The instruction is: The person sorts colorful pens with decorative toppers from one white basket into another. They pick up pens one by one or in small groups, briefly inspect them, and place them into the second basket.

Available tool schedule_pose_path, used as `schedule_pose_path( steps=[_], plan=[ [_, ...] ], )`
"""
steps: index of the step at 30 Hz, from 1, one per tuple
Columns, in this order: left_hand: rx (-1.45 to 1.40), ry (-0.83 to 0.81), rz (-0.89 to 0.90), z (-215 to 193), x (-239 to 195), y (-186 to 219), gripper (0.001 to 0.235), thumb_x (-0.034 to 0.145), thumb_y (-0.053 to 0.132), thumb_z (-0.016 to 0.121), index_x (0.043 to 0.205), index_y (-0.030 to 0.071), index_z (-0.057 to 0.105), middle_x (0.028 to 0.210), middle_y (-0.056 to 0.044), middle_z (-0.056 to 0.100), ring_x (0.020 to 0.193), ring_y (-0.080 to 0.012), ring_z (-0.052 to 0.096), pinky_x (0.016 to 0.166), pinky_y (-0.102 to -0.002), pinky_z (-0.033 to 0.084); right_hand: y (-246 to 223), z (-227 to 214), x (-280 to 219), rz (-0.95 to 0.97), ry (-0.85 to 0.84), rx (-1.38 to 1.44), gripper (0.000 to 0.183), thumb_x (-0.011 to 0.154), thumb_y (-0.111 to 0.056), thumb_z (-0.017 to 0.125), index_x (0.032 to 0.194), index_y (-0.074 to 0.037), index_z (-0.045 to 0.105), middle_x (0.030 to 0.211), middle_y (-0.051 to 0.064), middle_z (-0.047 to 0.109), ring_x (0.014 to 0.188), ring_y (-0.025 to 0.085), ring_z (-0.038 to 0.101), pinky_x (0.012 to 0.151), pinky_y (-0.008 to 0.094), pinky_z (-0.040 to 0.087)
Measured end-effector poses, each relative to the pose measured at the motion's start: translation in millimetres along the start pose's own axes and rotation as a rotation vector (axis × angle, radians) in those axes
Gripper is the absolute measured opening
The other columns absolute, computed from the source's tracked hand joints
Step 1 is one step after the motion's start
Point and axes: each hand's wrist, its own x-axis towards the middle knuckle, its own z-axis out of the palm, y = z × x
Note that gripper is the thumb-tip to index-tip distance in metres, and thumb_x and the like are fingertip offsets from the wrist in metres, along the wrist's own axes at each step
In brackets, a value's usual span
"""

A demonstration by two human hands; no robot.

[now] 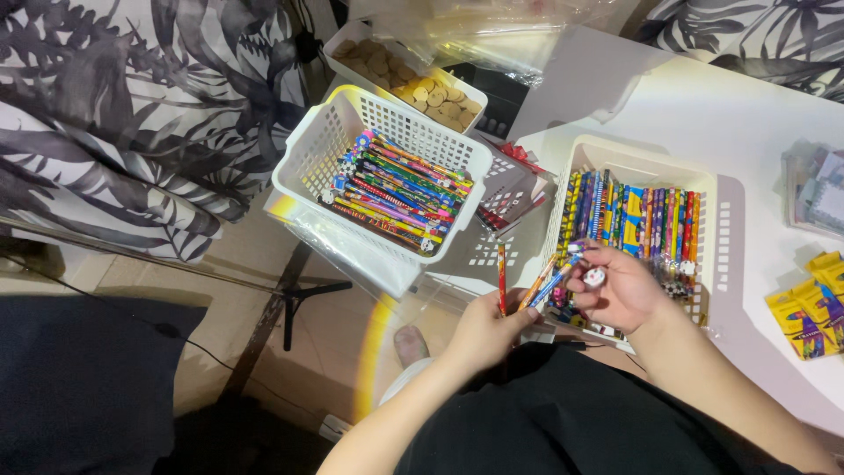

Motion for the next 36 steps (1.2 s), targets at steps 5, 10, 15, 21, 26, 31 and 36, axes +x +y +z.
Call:
schedule_pose_path(
  steps=[5, 10, 15, 21, 26, 31, 36],
  plan=[
    [0.046, 0.061, -0.009, -6, 0, 2, 0.030, 0.077, 0.032, 0.067, 0.101, 0.013, 0.069, 0.051, -0.003, 0.056, 0.052, -0.0142, 0.059, 0.053, -0.023, 0.044, -5, 24, -7, -0.056, -0.060, -0.014, 0.012, 0.086, -0.015, 0.047, 0.098, -0.014, 0.048, 0.068, 0.007, 0.054, 0.046, 0.011, 0.039, 0.030, 0.015, 0.028],
    [0.038, 0.081, 0.008, -15, -4, 9, 0.032, 0.077, 0.028, 0.066, 0.104, 0.010, 0.068, 0.055, -0.006, 0.059, 0.058, -0.0164, 0.063, 0.060, -0.024, 0.045, -3, 21, 0, -0.153, -0.113, -0.025, 0.013, 0.084, -0.007, 0.046, 0.096, -0.012, 0.049, 0.074, 0.011, 0.058, 0.044, 0.010, 0.037, 0.029, 0.014, 0.026],
    [0.070, 0.072, 0.038, -29, -14, 18, 0.032, 0.079, 0.028, 0.065, 0.106, 0.010, 0.067, 0.075, -0.011, 0.067, 0.084, -0.0292, 0.067, 0.074, -0.032, 0.048, -11, 22, 1, -0.323, -0.176, -0.321, 0.011, 0.083, -0.001, 0.048, 0.093, -0.001, 0.052, 0.069, 0.008, 0.052, 0.041, 0.008, 0.040, 0.027, 0.014, 0.027],
    [0.332, -0.002, 0.147, -46, -15, 18, 0.011, 0.084, 0.027, 0.057, 0.079, 0.021, 0.065, 0.072, 0.002, 0.064, 0.071, -0.0139, 0.060, 0.067, -0.027, 0.041, -45, 48, -9, -0.273, -0.063, -0.945, 0.010, 0.078, -0.006, 0.068, 0.085, -0.004, 0.062, 0.051, 0.002, 0.039, 0.038, 0.011, 0.030, 0.035, 0.026, 0.026],
    [0.376, 0.014, 0.115, -62, -23, 28, 0.010, 0.083, 0.028, 0.058, 0.081, 0.022, 0.066, 0.078, 0.000, 0.068, 0.079, -0.0165, 0.064, 0.069, -0.028, 0.043, -46, 58, 2, -0.261, -0.111, -0.941, 0.009, 0.074, -0.002, 0.071, 0.081, 0.000, 0.065, 0.057, 0.004, 0.051, 0.041, 0.012, 0.038, 0.038, 0.026, 0.029],
    [0.434, -0.016, 0.219, -77, -26, 25, 0.008, 0.084, 0.023, 0.058, 0.081, 0.019, 0.064, 0.076, -0.001, 0.067, 0.077, -0.0190, 0.063, 0.067, -0.030, 0.043, -52, 69, 9, -0.211, -0.333, -0.872, 0.002, 0.075, 0.003, 0.066, 0.077, 0.004, 0.067, 0.057, 0.005, 0.055, 0.046, 0.010, 0.042, 0.040, 0.024, 0.030],
    [0.411, 0.021, 0.286, -91, -33, 27, 0.006, 0.083, 0.022, 0.060, 0.081, 0.017, 0.063, 0.074, -0.002, 0.067, 0.072, -0.0176, 0.062, 0.063, -0.029, 0.042, -47, 84, 16, -0.158, -0.357, -0.892, 0.009, 0.076, -0.004, 0.067, 0.079, 0.004, 0.067, 0.050, 0.004, 0.047, 0.041, 0.009, 0.034, 0.037, 0.025, 0.022]
  ],
)
